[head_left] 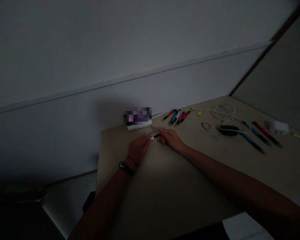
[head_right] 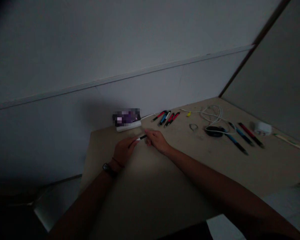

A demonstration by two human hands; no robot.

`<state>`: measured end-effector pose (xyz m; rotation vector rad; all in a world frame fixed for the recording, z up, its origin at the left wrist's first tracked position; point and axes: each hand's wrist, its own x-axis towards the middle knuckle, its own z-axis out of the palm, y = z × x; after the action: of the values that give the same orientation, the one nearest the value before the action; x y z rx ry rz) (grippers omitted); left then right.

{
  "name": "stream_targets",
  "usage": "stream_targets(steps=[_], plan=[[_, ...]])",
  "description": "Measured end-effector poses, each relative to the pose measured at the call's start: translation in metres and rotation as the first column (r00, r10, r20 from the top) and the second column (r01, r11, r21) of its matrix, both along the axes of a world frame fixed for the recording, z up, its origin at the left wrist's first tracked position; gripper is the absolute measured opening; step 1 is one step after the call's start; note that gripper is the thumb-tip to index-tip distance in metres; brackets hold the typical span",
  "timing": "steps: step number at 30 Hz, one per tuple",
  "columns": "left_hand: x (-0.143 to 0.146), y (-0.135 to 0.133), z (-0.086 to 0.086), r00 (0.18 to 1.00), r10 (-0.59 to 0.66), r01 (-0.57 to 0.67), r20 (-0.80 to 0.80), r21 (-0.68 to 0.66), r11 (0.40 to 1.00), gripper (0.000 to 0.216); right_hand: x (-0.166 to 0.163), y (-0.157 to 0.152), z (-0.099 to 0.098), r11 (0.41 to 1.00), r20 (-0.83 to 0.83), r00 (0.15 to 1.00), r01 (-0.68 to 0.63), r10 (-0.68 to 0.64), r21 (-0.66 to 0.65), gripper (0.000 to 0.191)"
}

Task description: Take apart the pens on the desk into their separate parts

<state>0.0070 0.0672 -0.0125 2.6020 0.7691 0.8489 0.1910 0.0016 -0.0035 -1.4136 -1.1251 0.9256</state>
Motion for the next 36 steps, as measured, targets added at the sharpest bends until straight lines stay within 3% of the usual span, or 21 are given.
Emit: stream_targets(steps=[6, 14, 23, 30, 36], plan=[[0.001, 0.001, 0.001, 0.999, -0.029, 0.025, -0.032, -0.129, 0.991, 0.032, 0.003, 0.004, -0.004, 0.999, -0.05, 0.998, -0.031, 0.032, 0.023, 0.067], [0.0, 0.003, 0.007, 0.997, -0.072, 0.066, -0.005, -0.344, 0.937, 0.035, 0.003, 0.003, -0.007, 0.997, -0.063, 0.997, -0.041, 0.045, 0.062, 0.064], [0.003, 0.003, 0.001, 0.995, -0.022, 0.054, 0.101, -0.327, 0.944, 0.019, 0.002, 0.001, -0.011, 0.997, -0.143, 0.989, -0.027, 0.037, 0.073, 0.061], [-0.001, 0.002, 0.006, 0.996, -0.004, 0.031, 0.092, -0.292, 0.956, 0.03, 0.006, 0.0, -0.014, 0.994, -0.125, 0.988, -0.078, 0.088, 0.082, 0.06], [-0.002, 0.0, 0.011, 0.998, -0.009, -0.006, -0.057, -0.27, 0.963, 0.049, 0.005, 0.0, -0.012, 0.992, -0.071, 0.993, -0.086, 0.093, 0.089, 0.055]])
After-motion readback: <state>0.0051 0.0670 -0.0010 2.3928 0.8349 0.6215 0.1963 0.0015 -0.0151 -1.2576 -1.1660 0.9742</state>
